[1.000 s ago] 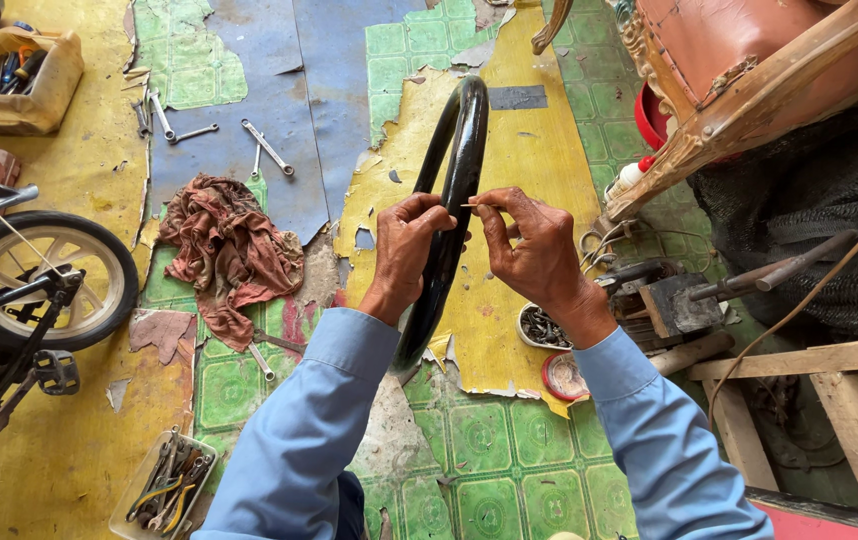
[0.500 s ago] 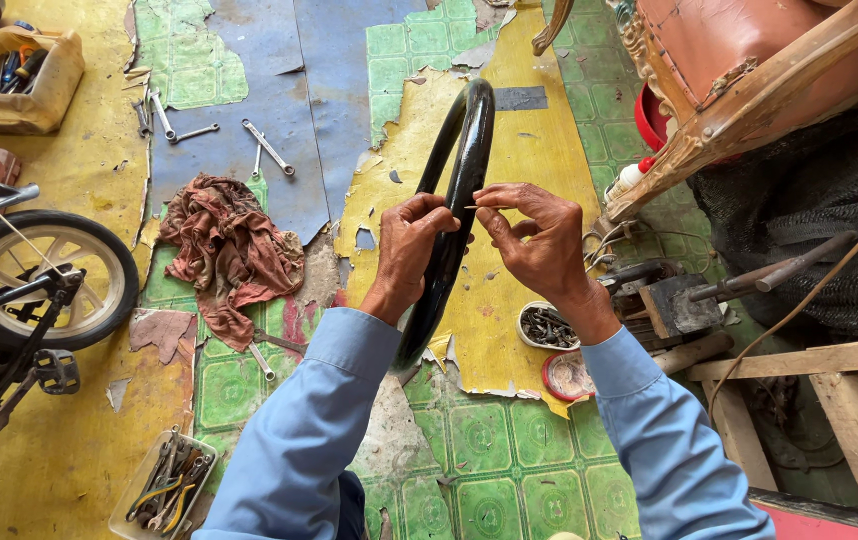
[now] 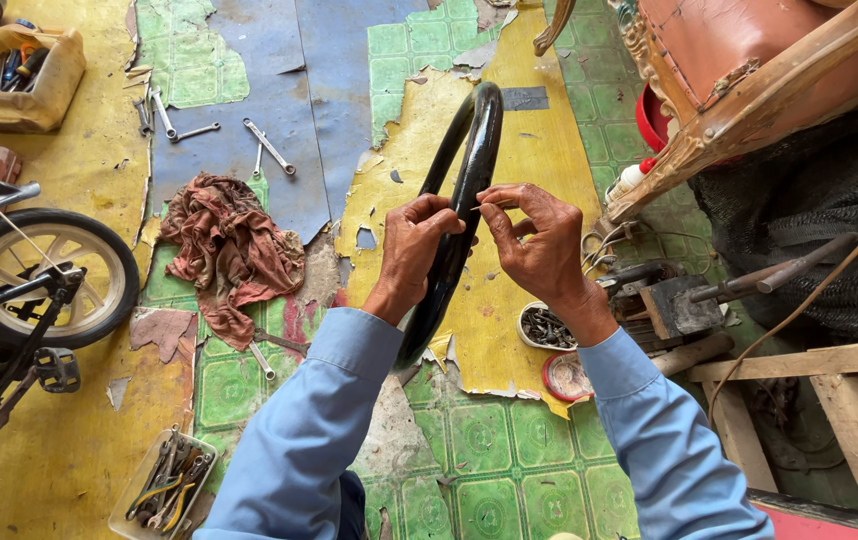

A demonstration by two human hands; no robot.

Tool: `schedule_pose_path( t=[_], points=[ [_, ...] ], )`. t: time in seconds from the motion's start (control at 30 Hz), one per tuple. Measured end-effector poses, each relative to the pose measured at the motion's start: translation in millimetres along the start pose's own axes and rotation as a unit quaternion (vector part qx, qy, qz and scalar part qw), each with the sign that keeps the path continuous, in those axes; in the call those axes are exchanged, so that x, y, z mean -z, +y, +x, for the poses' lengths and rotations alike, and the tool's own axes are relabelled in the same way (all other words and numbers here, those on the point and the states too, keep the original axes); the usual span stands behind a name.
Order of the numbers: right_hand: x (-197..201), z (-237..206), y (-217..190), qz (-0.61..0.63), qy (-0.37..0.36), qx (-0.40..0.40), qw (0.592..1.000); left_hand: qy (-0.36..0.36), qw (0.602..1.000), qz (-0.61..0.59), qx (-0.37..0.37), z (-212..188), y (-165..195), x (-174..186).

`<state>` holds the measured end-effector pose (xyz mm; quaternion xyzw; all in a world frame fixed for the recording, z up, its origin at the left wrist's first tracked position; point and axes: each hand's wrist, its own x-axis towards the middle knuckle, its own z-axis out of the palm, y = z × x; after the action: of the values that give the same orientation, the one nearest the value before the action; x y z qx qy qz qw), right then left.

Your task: The person submerges a bicycle inner tube in a basin of water and runs their hands along it to check for air bubbles, then carries the tube to the workshop floor and marks a spot on it with a small stick of chalk. They then fit the tube around a white plastic pipe and press a black patch strip onto the marked area.

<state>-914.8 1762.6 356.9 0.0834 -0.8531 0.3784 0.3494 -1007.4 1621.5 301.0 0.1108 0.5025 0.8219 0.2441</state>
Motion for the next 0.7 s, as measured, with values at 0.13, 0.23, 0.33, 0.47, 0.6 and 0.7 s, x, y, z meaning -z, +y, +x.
schedule_pose_path(
  t=[0.13, 0.23, 0.33, 0.47, 0.6, 0.7],
  points=[
    [-1, 0, -2, -0.021, -0.004, 0.019, 1.000, 0.001, 1.000, 0.001, -0.006, 1, -4, 1],
    [-3, 0, -3, -0.037, -0.003, 0.033, 0.999, 0.001, 1.000, 0.004, -0.015, 1, -7, 1],
    [-4, -2, -4, -0.043, -0.003, 0.044, 0.998, 0.006, 0.999, 0.021, -0.024, 0, -8, 1],
    [-6, -5, -5, -0.050, 0.010, 0.040, 0.998, 0.004, 0.999, 0.028, -0.015, -1, -9, 1],
    [-8, -6, -5, -0.062, 0.020, 0.046, 0.997, 0.012, 0.997, 0.069, -0.040, -1, -12, -1],
    [-9, -7, -5, -0.060, 0.022, 0.039, 0.997, 0.011, 0.996, 0.080, -0.040, -1, -13, -1]
  ],
)
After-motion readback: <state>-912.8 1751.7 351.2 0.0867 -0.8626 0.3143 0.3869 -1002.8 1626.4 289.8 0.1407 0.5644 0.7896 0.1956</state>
